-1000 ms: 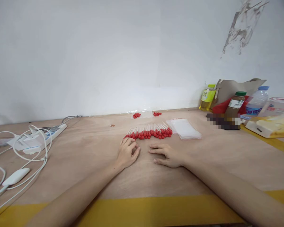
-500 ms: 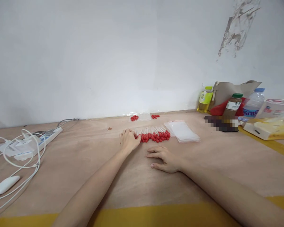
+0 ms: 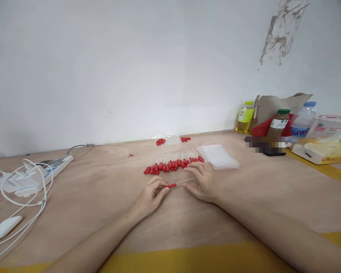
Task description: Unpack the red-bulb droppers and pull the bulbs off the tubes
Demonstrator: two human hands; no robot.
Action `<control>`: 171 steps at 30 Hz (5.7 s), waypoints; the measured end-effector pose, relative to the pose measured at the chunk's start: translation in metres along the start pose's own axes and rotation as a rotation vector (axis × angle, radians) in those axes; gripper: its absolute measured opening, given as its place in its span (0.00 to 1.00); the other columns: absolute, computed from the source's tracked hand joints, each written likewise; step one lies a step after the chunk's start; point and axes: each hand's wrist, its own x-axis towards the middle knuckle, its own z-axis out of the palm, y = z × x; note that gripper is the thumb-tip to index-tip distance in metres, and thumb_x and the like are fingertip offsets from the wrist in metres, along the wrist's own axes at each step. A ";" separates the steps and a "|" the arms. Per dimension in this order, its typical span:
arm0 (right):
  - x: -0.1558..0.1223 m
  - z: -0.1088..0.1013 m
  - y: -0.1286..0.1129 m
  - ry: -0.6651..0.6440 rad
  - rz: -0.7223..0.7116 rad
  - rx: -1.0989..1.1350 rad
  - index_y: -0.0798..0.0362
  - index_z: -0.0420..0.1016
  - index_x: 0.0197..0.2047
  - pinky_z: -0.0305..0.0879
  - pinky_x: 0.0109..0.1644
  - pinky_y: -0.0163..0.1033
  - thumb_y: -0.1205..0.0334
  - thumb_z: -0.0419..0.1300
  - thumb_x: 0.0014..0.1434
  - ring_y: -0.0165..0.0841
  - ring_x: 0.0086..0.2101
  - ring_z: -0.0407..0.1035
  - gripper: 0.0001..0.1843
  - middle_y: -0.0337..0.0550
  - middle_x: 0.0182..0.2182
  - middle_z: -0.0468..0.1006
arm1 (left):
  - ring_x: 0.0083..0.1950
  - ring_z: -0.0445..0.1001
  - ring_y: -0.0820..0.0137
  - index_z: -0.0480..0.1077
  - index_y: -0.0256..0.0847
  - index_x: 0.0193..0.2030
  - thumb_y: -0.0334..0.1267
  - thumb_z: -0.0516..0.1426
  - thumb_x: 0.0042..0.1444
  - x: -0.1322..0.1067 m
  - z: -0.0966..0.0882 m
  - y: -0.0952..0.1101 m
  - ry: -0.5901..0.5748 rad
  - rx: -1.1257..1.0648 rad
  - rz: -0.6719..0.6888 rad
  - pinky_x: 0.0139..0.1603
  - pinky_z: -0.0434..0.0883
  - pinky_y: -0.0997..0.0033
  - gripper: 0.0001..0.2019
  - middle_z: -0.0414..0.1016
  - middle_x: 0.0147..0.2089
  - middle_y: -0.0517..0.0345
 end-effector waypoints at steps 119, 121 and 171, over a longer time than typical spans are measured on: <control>0.012 -0.013 -0.020 -0.398 -0.292 -0.124 0.47 0.72 0.42 0.44 0.53 0.52 0.60 0.50 0.59 0.34 0.39 0.62 0.12 0.41 0.32 0.74 | 0.33 0.66 0.74 0.64 0.39 0.33 0.40 0.51 0.57 -0.013 -0.006 0.000 0.011 0.012 -0.053 0.35 0.64 0.74 0.07 0.68 0.31 0.60; 0.004 -0.004 -0.019 -0.337 -0.231 -0.128 0.49 0.73 0.40 0.46 0.52 0.50 0.62 0.49 0.60 0.32 0.36 0.62 0.12 0.40 0.28 0.73 | 0.31 0.66 0.74 0.64 0.39 0.34 0.40 0.51 0.56 -0.009 -0.002 0.001 -0.023 -0.032 -0.087 0.33 0.64 0.75 0.07 0.68 0.31 0.60; -0.002 0.007 -0.001 -0.267 0.157 -0.159 0.50 0.73 0.37 0.49 0.44 0.42 0.56 0.54 0.55 0.33 0.34 0.66 0.10 0.41 0.31 0.76 | 0.28 0.69 0.74 0.66 0.40 0.33 0.41 0.57 0.48 0.003 -0.014 -0.043 0.153 0.016 -0.352 0.31 0.68 0.73 0.08 0.68 0.28 0.62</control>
